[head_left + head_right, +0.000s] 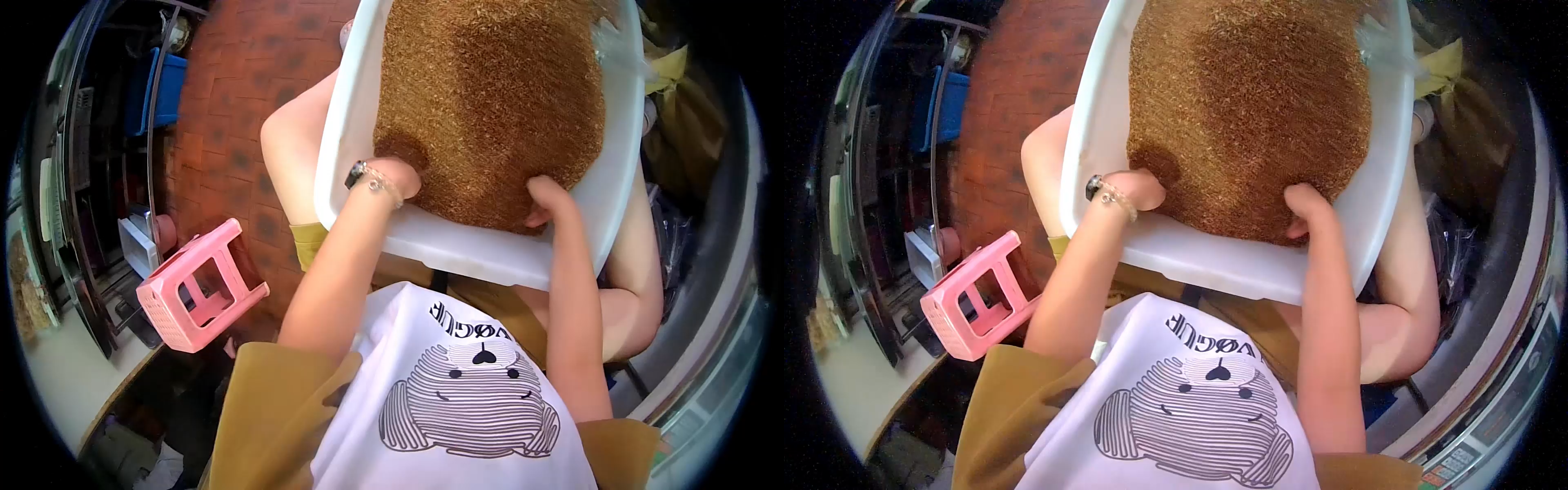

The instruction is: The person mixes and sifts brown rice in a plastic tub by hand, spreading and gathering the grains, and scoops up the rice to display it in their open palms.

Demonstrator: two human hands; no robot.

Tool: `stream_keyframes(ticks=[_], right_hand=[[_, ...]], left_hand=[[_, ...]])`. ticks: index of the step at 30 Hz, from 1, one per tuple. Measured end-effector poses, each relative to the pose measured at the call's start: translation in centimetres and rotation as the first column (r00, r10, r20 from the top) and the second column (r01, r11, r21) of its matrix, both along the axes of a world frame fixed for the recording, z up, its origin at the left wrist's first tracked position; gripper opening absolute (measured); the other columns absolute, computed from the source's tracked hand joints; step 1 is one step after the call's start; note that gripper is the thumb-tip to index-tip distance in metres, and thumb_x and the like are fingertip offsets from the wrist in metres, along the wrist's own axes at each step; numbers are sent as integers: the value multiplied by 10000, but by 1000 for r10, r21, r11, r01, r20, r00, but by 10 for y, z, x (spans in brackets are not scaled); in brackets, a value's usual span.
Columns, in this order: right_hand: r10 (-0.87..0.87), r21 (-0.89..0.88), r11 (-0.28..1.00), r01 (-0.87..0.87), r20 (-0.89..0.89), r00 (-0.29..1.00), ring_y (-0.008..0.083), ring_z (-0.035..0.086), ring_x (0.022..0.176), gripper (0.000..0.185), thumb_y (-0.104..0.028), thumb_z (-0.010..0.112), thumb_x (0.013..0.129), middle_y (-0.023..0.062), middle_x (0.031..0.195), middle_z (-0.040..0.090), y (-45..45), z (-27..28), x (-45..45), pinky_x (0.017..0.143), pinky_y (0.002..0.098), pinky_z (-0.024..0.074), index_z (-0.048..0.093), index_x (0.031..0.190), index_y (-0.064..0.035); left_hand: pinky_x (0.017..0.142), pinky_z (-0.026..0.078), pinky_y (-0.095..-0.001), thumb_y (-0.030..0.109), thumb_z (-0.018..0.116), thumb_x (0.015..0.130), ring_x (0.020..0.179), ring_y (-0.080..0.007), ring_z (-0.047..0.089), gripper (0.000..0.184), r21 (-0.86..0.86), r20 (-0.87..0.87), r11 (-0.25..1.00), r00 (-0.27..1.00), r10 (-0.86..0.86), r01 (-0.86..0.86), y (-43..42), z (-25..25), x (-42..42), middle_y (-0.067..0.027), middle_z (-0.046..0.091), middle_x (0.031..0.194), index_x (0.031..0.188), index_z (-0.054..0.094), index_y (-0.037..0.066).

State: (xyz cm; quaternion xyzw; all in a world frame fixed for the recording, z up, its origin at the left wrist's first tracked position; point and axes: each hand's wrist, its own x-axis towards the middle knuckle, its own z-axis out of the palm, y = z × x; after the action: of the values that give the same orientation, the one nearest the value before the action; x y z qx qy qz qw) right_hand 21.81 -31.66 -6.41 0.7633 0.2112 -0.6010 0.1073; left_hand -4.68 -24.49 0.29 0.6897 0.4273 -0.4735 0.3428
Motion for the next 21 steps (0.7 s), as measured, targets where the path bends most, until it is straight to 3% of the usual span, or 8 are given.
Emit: stream_keyframes(ticks=[2, 5, 6, 8, 11, 15, 16, 21], right_hand=[[-131, 8, 991, 132, -94, 987, 392, 556, 1016, 529, -217, 282, 855, 268, 1269, 430, 2, 21, -19, 728, 492, 538, 312, 1330, 14], [-291, -22, 953, 303, -354, 889, 388, 519, 1074, 533, -207, 301, 853, 216, 1259, 440, -11, -21, -6, 803, 535, 507, 290, 1353, -21], [-350, -63, 932, 357, -413, 841, 380, 433, 1196, 535, -218, 283, 868, 191, 1361, 375, -9, -3, -13, 958, 563, 380, 293, 1366, -22], [-417, -98, 900, 425, -475, 775, 330, 383, 1256, 509, -253, 286, 909, 141, 1372, 392, -13, -12, -18, 988, 559, 346, 307, 1374, -47], [-544, -127, 744, 656, -685, 485, 288, 371, 1272, 473, -295, 310, 962, 104, 1384, 386, -35, -62, -17, 1006, 543, 342, 301, 1382, -76], [-374, -42, 595, 803, -898, 231, 304, 424, 1230, 510, -299, 385, 960, 129, 1381, 380, -38, 27, -50, 1035, 436, 369, 276, 1379, -29], [-601, -81, 609, 789, -696, 393, 286, 399, 1252, 496, -327, 286, 981, 140, 1388, 365, -17, 33, -66, 1059, 432, 340, 273, 1379, -31], [-632, -140, 581, 801, -698, 336, 280, 435, 1225, 531, -371, 227, 956, 147, 1338, 435, -26, -19, -71, 1036, 430, 350, 366, 1331, -22]], left_hand=[[785, 520, -370, 196, 474, 852, 1079, -229, 574, 379, -32, 2, 999, 999, 34, -34, 1, -1, 7, -152, 568, 1192, 1179, 554, 23], [813, 514, -369, 202, 464, 852, 1074, -245, 573, 407, -66, 0, 986, 988, 152, -152, 2, -2, 20, -171, 550, 1209, 1206, 520, 10], [822, 511, -368, 203, 460, 853, 1073, -251, 573, 416, -90, 11, 972, 976, 218, -216, 4, -4, 24, -178, 544, 1214, 1216, 509, 6], [841, 507, -368, 207, 453, 853, 1070, -261, 573, 436, -181, 32, 893, 905, 424, -412, 9, -5, 29, -191, 533, 1225, 1234, 486, -3], [869, 500, -366, 212, 443, 854, 1065, -277, 573, 467, -342, 14, 618, 653, 757, -708, 12, -6, 26, -211, 515, 1241, 1261, 452, -16], [985, 427, -375, 257, 310, 915, 1150, -281, 506, 493, -463, -29, 259, 307, 951, -848, 1, -39, 14, -192, 443, 1318, 1335, 336, 0], [990, 422, -380, 262, 298, 919, 1157, -282, 499, 495, -514, -42, 168, 220, 975, -841, -3, -44, 16, -191, 445, 1316, 1336, 336, -1], [1013, 394, -405, 288, 241, 935, 1190, -287, 465, 508, -734, -184, -231, -140, 973, -639, -21, -77, 25, -184, 455, 1305, 1339, 338, -5]])
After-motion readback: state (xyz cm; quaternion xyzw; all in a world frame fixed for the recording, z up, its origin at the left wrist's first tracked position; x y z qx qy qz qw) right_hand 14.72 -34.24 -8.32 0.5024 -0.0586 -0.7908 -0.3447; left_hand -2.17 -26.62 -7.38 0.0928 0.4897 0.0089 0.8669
